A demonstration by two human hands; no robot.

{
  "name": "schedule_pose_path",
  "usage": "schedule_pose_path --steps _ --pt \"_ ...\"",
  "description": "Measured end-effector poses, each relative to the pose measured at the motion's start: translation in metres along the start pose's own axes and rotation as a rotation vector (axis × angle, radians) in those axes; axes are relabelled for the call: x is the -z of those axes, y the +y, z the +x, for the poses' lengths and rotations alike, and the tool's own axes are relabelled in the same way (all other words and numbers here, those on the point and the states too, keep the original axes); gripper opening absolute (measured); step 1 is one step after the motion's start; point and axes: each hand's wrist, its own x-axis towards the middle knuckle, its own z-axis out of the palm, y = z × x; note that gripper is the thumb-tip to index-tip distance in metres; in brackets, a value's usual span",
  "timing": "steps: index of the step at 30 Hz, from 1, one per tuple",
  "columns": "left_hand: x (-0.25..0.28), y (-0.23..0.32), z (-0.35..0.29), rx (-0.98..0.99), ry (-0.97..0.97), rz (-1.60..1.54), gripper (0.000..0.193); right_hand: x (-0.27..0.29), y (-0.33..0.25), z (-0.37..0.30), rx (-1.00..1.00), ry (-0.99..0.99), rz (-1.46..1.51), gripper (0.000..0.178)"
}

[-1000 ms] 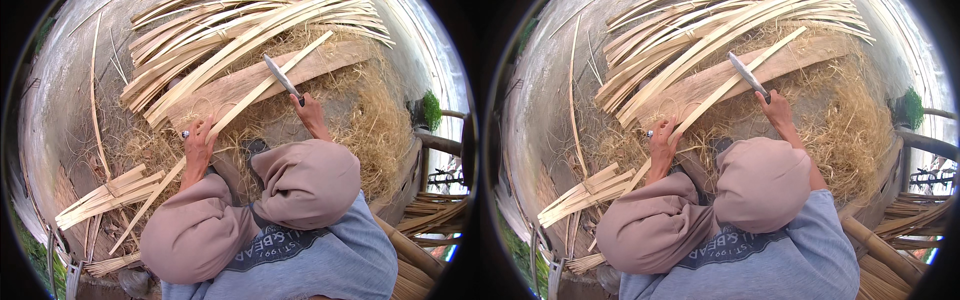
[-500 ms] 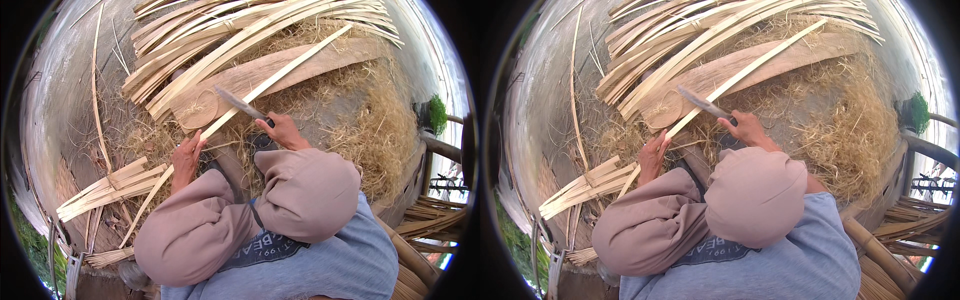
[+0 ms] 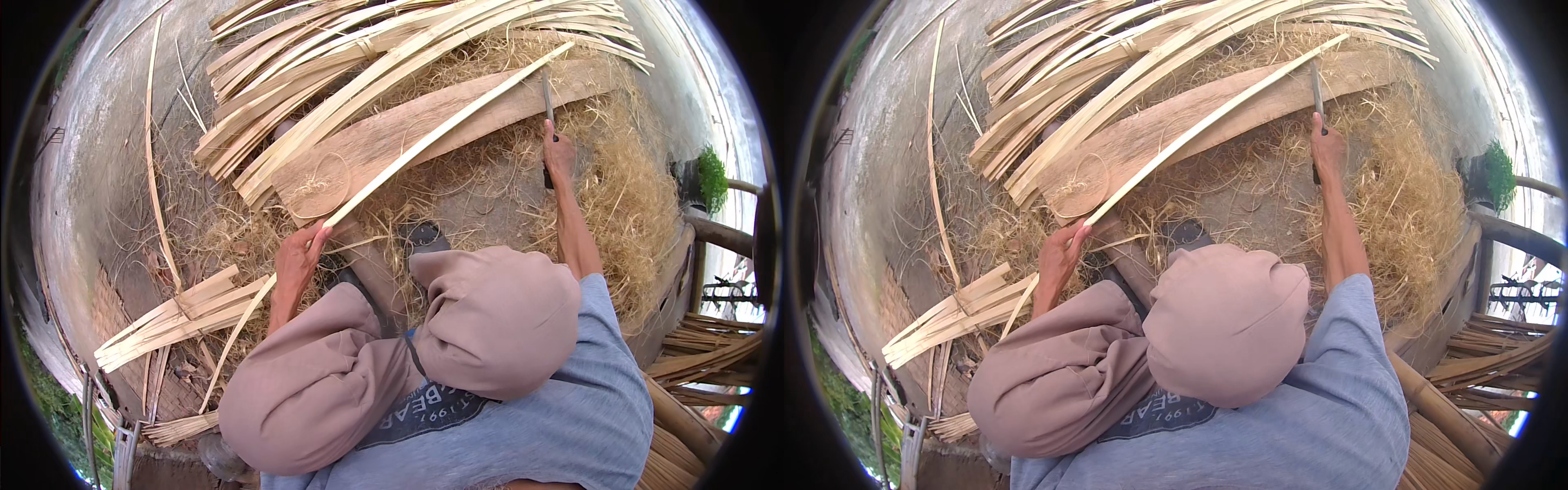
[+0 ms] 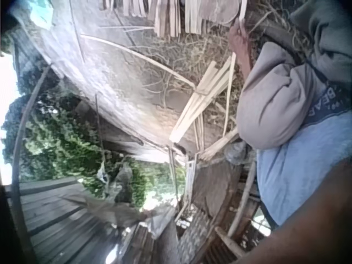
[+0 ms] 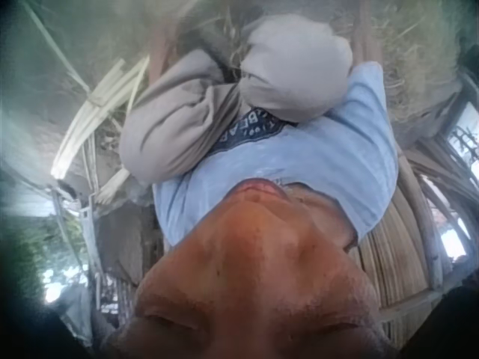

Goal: The person sits on the ground and uses a knife to split long bamboo strips into thinner slats. They hold each strip with one hand and draw the knife along its length to separate it, then place the finished slats into a pile.

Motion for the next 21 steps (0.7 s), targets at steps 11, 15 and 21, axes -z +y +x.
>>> schedule_pose_path --steps 11,15,21 --pt "-0.002 0.01 0.004 0.136 -0.127 -0.009 0.039 -0.086 -0.074 -0.235 0.833 -0.42 -0.003 0.06" --pt "-0.01 -0.003 0.007 0.071 -0.089 -0.075 0.043 -0.043 -0.032 -0.054 0.351 -0.193 -0.044 0.071" --pt "-0.007 0.003 0.009 0.277 -0.229 -0.135 0.044 0.031 0.004 0.048 0.104 -0.051 0.005 0.076"
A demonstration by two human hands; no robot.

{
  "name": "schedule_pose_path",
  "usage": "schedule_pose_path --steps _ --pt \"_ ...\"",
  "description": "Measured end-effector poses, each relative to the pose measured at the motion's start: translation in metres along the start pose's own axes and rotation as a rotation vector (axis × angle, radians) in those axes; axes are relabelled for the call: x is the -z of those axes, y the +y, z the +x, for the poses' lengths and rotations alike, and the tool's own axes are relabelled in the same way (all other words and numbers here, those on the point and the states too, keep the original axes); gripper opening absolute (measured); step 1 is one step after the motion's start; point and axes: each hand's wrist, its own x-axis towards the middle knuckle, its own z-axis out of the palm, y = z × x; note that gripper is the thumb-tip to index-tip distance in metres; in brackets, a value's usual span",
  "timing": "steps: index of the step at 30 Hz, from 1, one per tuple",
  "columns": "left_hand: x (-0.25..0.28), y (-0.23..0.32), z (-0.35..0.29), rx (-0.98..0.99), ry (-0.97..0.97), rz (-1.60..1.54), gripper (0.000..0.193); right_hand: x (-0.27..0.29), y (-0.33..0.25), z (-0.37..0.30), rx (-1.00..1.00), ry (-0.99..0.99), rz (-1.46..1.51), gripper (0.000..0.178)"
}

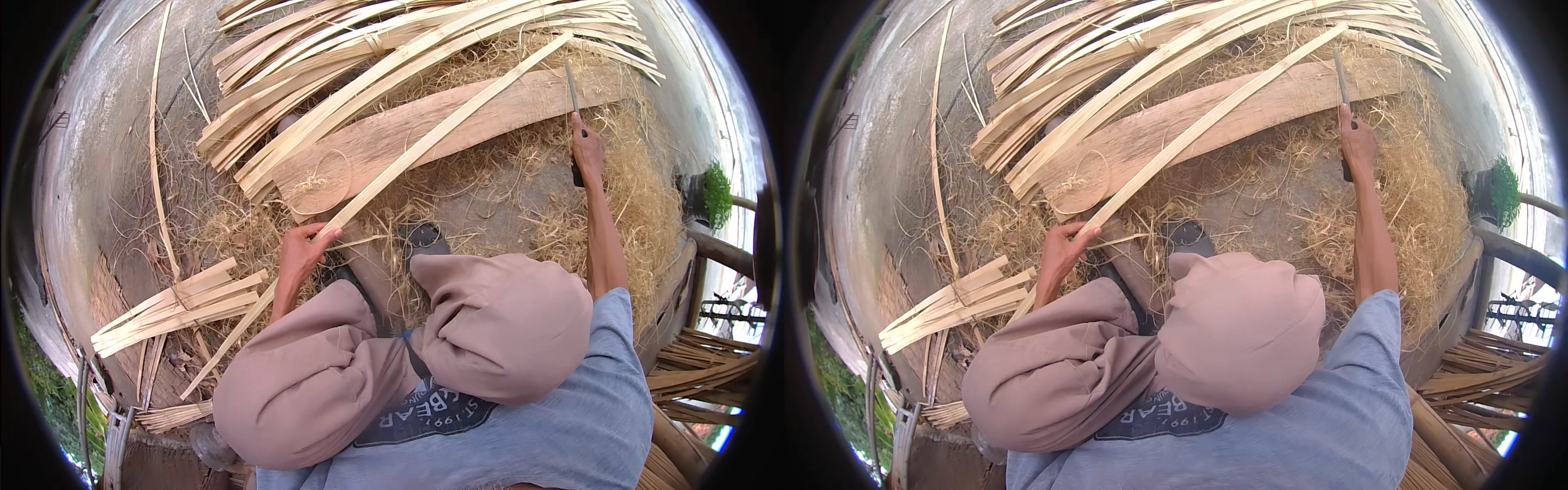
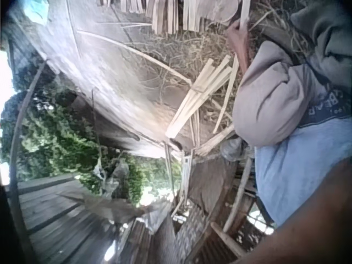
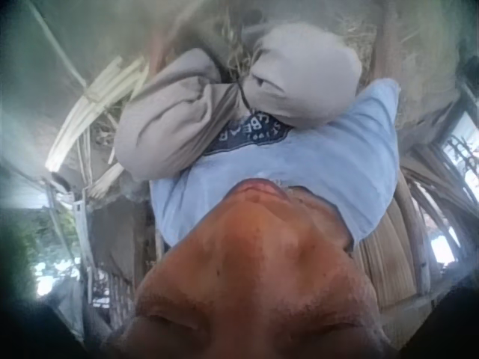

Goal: The person sits on the ground and uses a knife to split long bamboo strips into thinner slats. They hold each strip with one hand and draw the knife along its length to separate it, then place the finished slats into a pile.

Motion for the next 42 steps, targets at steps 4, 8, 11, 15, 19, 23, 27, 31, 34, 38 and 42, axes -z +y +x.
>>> schedule_pose_path --steps 4,8,11,15,19,23,27,31,34,38,42 --pt "-0.016 0.018 0.007 -0.149 0.036 0.143 0.051 -0.07 -0.086 -0.141 0.335 -0.313 0.076 0.066" --pt "-0.031 0.013 0.016 -0.292 0.223 0.241 0.051 -0.126 -0.137 -0.273 0.639 -0.565 0.147 0.055" --pt "-0.039 0.009 0.02 -0.283 0.308 0.321 0.053 -0.123 -0.148 -0.288 0.693 -0.581 0.133 0.056" --pt "-0.027 0.025 0.01 -0.229 0.264 0.35 0.054 -0.112 -0.115 -0.211 0.582 -0.435 -0.019 0.061" --pt "-0.027 0.022 0.004 -0.314 0.25 0.354 0.051 -0.062 -0.048 -0.075 0.343 -0.013 -0.122 0.074" --pt "-0.015 0.021 -0.009 -0.307 0.248 0.314 0.049 -0.059 -0.051 -0.05 0.179 -0.049 -0.017 0.075" --pt "0.0 0.0 -0.027 -0.205 0.185 0.328 0.05 -0.101 -0.091 -0.188 0.794 -0.355 -0.062 0.066" --pt "0.044 -0.051 -0.061 -0.13 0.114 0.292 0.049 -0.09 -0.067 -0.123 0.428 -0.177 -0.036 0.063" --pt "0.043 -0.051 -0.075 -0.083 0.098 0.248 0.049 -0.094 -0.086 -0.135 0.423 -0.165 -0.009 0.063" --pt "0.054 -0.117 -0.081 0.036 0.096 0.184 0.048 -0.1 -0.077 -0.152 0.694 -0.272 -0.071 0.065" --pt "0.062 -0.141 -0.095 0.159 0.044 0.132 0.041 -0.073 -0.082 -0.088 0.286 -0.039 0.013 0.068"
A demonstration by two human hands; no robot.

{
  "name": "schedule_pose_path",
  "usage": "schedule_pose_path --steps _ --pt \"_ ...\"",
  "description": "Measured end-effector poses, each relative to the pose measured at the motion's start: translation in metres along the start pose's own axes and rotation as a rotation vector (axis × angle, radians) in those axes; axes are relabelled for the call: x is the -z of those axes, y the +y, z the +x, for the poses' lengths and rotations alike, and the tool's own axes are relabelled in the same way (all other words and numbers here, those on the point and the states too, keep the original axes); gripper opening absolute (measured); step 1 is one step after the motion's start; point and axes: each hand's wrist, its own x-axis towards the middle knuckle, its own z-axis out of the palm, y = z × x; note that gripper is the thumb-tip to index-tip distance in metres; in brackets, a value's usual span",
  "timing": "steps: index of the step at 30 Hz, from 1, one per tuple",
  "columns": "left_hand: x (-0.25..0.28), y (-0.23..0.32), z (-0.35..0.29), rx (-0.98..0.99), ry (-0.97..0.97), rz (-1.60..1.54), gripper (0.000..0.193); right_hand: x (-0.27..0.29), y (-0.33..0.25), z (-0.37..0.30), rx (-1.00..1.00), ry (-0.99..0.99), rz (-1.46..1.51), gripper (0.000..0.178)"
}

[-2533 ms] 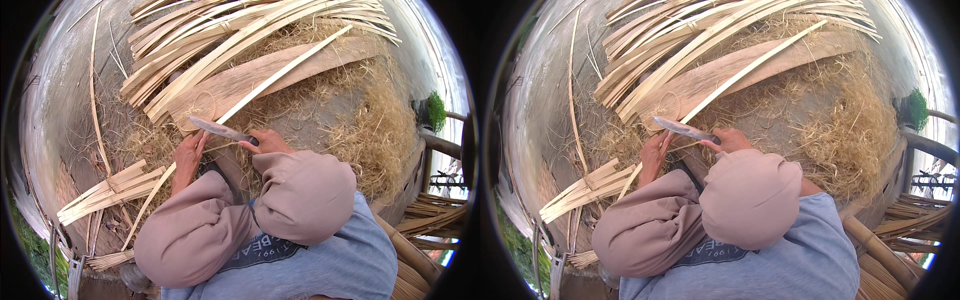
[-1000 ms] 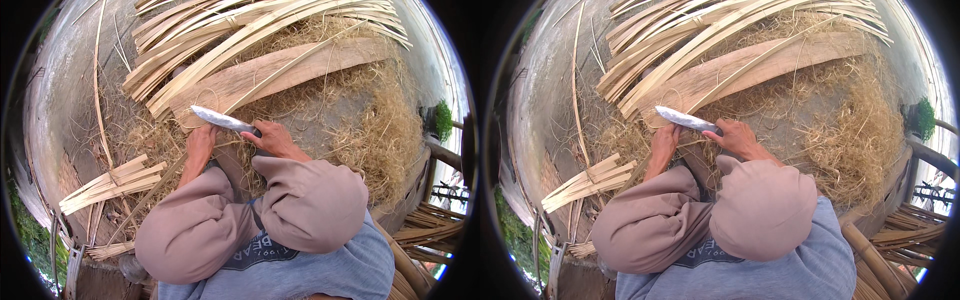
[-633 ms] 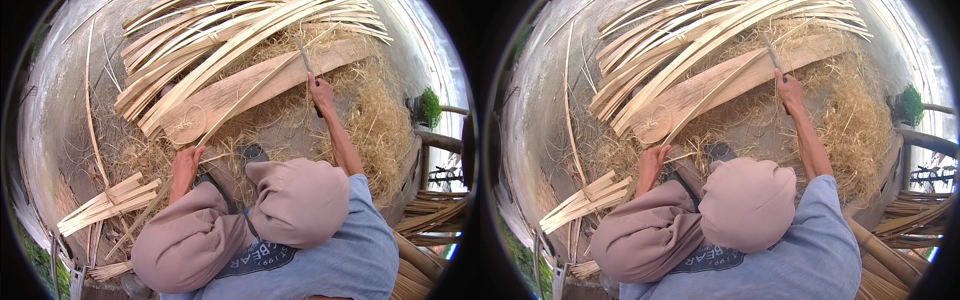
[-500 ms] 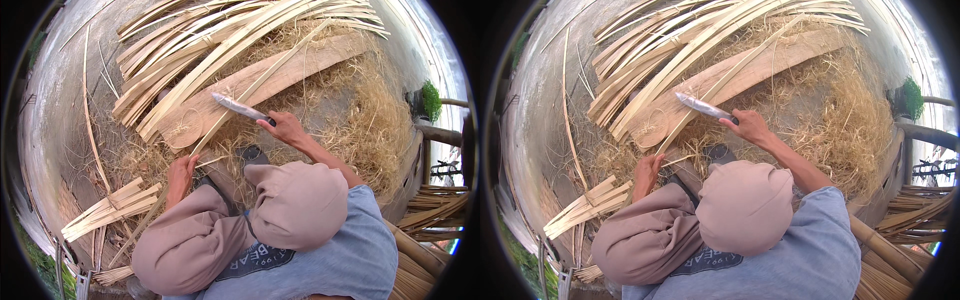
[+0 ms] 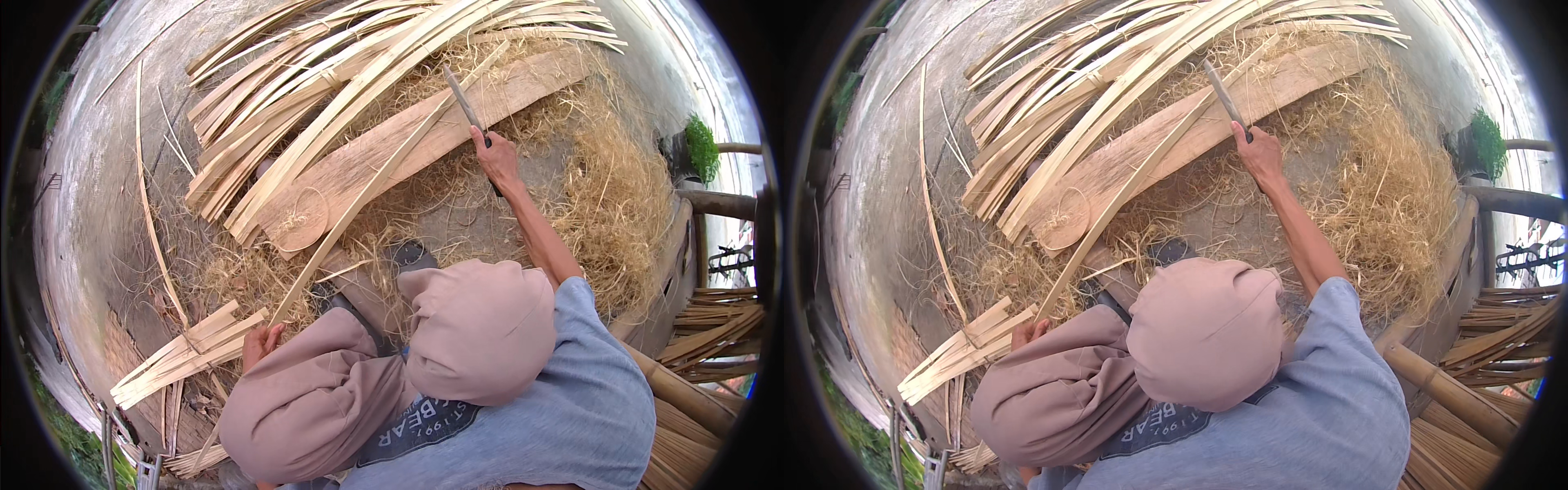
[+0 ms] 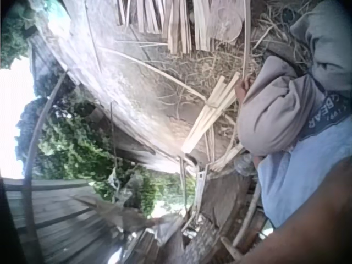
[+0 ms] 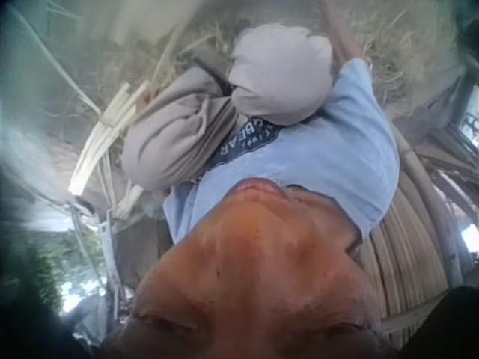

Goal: The person sits on the ground and uses a knife to split long bamboo strips into thinner slats. They hold each strip with one hand and draw the knife along its length to separate it, then place the finished slats into a pile.

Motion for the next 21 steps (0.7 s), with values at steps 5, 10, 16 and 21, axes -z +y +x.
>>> schedule_pose_path --steps 5,10,16,21 --pt "0.031 -0.017 -0.05 0.122 -0.117 -0.016 0.032 -0.005 -0.011 -0.017 0.183 -0.324 -0.192 0.069" --pt "0.063 0.0 -0.076 -0.205 0.01 0.277 0.047 0.005 0.024 0.002 -0.008 -0.152 -0.17 0.072" --pt "-0.04 0.149 0.025 -0.534 0.058 -0.135 0.061 -0.016 0.004 -0.017 -0.076 -0.112 -0.023 0.073" --pt "-0.086 0.208 0.061 -0.439 0.21 0.207 0.041 -0.034 -0.031 -0.075 -0.07 -0.3 0.207 0.068"
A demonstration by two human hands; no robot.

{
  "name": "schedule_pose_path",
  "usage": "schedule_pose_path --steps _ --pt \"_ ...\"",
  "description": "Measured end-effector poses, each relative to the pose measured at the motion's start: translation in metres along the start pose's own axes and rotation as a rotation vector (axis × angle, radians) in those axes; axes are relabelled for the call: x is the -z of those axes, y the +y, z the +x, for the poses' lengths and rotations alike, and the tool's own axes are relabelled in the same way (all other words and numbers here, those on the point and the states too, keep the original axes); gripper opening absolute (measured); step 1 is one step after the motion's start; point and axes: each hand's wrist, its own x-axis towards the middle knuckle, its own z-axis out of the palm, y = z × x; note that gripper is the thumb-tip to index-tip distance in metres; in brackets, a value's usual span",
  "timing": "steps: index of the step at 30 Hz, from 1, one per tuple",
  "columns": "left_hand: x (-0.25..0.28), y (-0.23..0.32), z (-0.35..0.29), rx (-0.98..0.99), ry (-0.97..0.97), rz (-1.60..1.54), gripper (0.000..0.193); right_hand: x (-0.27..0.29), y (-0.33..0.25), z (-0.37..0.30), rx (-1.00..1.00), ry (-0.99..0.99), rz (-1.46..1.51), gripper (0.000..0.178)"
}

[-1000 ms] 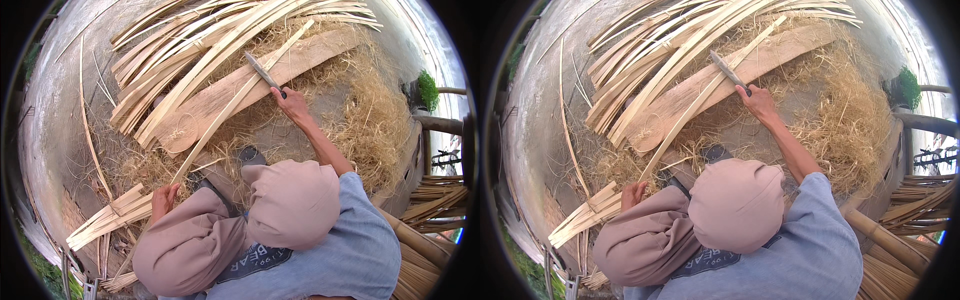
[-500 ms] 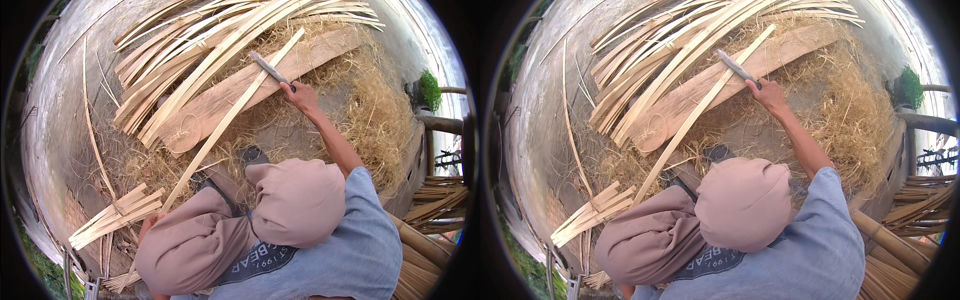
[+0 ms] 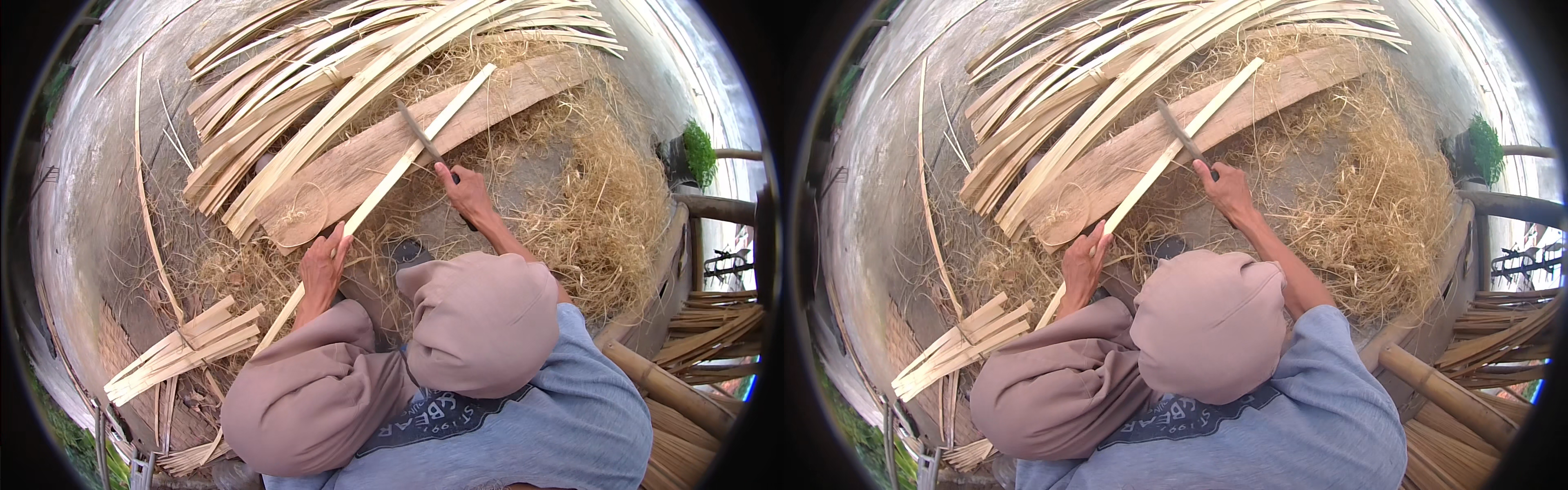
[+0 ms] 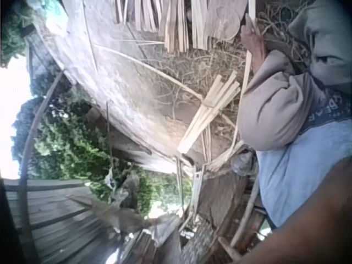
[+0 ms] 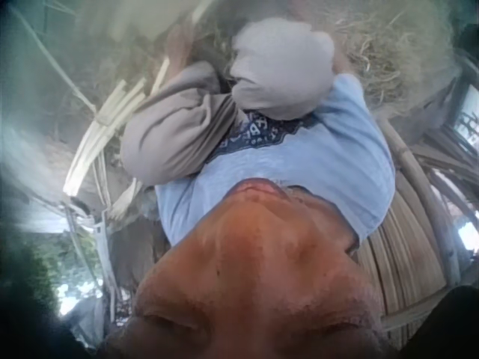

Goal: The person sits on the ground and uses a knife to split long bamboo strips into thinner slats. They hold each strip with one hand and draw the knife along its length to separate it, then place the finished slats into a pile.

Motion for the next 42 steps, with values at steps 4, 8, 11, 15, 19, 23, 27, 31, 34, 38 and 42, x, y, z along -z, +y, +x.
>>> schedule_pose_path --steps 4,8,11,15,19,23,27,31,34,38,42 --pt "0.0 -0.022 0.007 -0.084 -0.066 -0.278 0.037 -0.037 -0.006 -0.078 0.411 -0.043 -0.126 0.066" --pt "0.003 -0.022 -0.002 0.041 -0.099 -0.397 0.04 0.008 0.012 -0.02 -0.001 0.078 -0.041 0.061" --pt "0.02 -0.005 0.003 0.054 -0.103 -0.286 0.04 0.032 0.002 -0.012 0.04 0.04 -0.164 0.059" --pt "0.018 -0.006 -0.003 0.035 -0.075 -0.205 0.038 0.004 0.002 -0.055 0.497 -0.037 -0.311 0.062" --pt "0.024 0.001 -0.003 0.03 -0.091 -0.225 0.038 0.032 0.017 0.002 0.037 0.099 -0.151 0.06" --pt "0.018 -0.032 -0.01 0.003 -0.07 -0.351 0.036 0.004 0.014 -0.023 0.49 -0.007 -0.293 0.06" --pt "0.031 -0.074 -0.043 0.02 -0.091 -0.362 0.033 0.081 0.065 0.062 0.087 0.177 -0.26 0.073" --pt "0.036 -0.075 -0.052 -0.031 -0.052 -0.316 0.032 0.157 0.132 0.132 -0.122 0.412 -0.286 0.081" --pt "0.044 -0.059 -0.061 0.058 -0.059 -0.28 0.036 0.118 0.058 0.086 -0.041 0.185 -0.226 0.08" --pt "0.032 -0.06 -0.063 0.046 0.048 -0.308 0.033 0.013 0.016 -0.021 0.242 -0.129 -0.235 0.068" --pt "0.031 -0.074 -0.069 0.048 0.004 -0.259 0.033 0.02 0.042 -0.01 0.308 0.035 -0.241 0.067"
